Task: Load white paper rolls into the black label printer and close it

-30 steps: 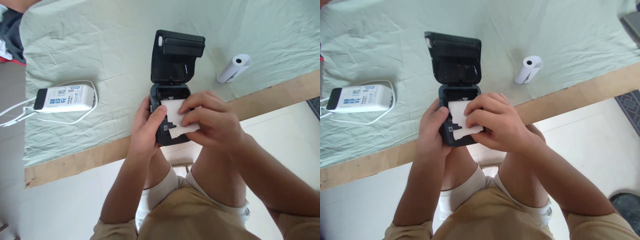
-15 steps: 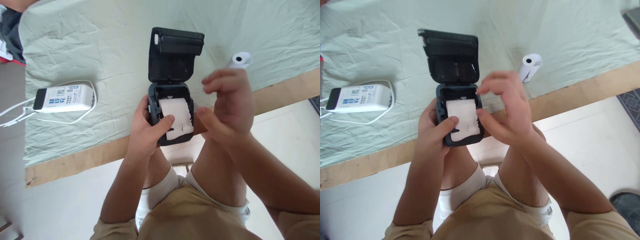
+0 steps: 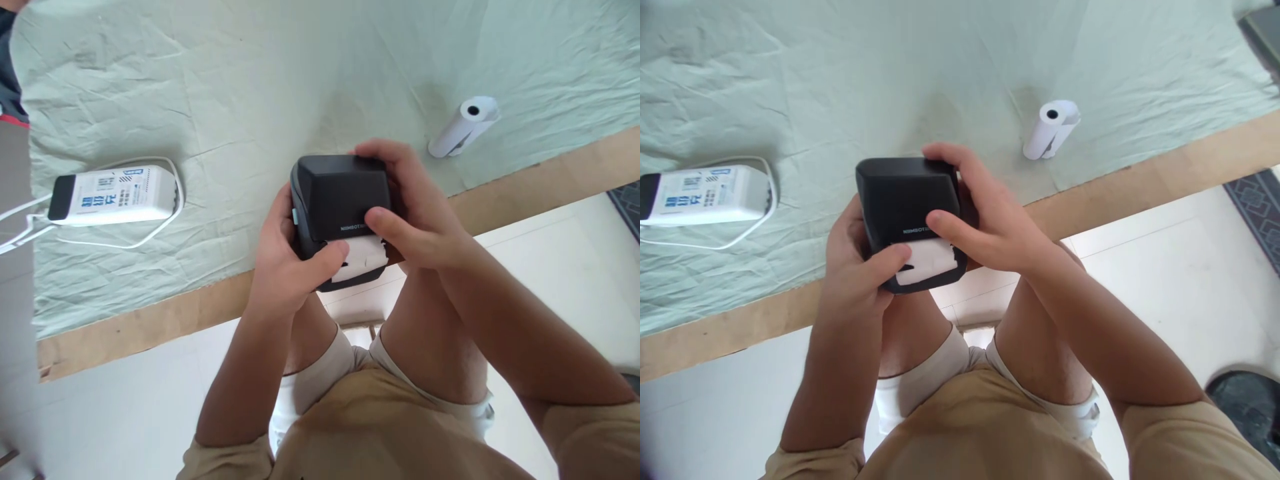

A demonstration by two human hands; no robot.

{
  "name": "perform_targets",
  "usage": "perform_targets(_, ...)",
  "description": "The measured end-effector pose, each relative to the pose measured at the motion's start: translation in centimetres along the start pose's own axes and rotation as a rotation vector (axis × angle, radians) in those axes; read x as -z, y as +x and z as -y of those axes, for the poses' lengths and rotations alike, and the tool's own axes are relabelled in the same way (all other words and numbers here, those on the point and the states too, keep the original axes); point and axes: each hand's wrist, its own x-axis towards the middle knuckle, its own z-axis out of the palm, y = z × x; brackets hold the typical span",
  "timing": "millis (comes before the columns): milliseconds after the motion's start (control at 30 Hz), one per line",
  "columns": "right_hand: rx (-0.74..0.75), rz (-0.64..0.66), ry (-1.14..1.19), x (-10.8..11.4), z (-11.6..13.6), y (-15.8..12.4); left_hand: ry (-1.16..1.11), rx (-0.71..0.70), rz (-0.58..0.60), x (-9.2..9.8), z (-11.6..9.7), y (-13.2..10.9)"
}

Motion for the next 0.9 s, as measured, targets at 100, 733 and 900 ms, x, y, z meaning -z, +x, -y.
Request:
perform_targets(100, -0.011, 0.117, 0.239, 0.0, -0.2, 0.4, -0.031, 0.02, -0.011, -0.5, -0.2, 0.1)
perform_targets(733, -0.148, 0.102, 0.315, 0.4, -0.1, 0.4, -0.115, 0.026, 0.084, -0.2, 0.8, 0.7)
perform_targets(900, -0.107, 0.093, 0.245, 0.4, -0.4, 0.5, -0.118, 0.026, 0.084, -0.2, 0.6, 0.6)
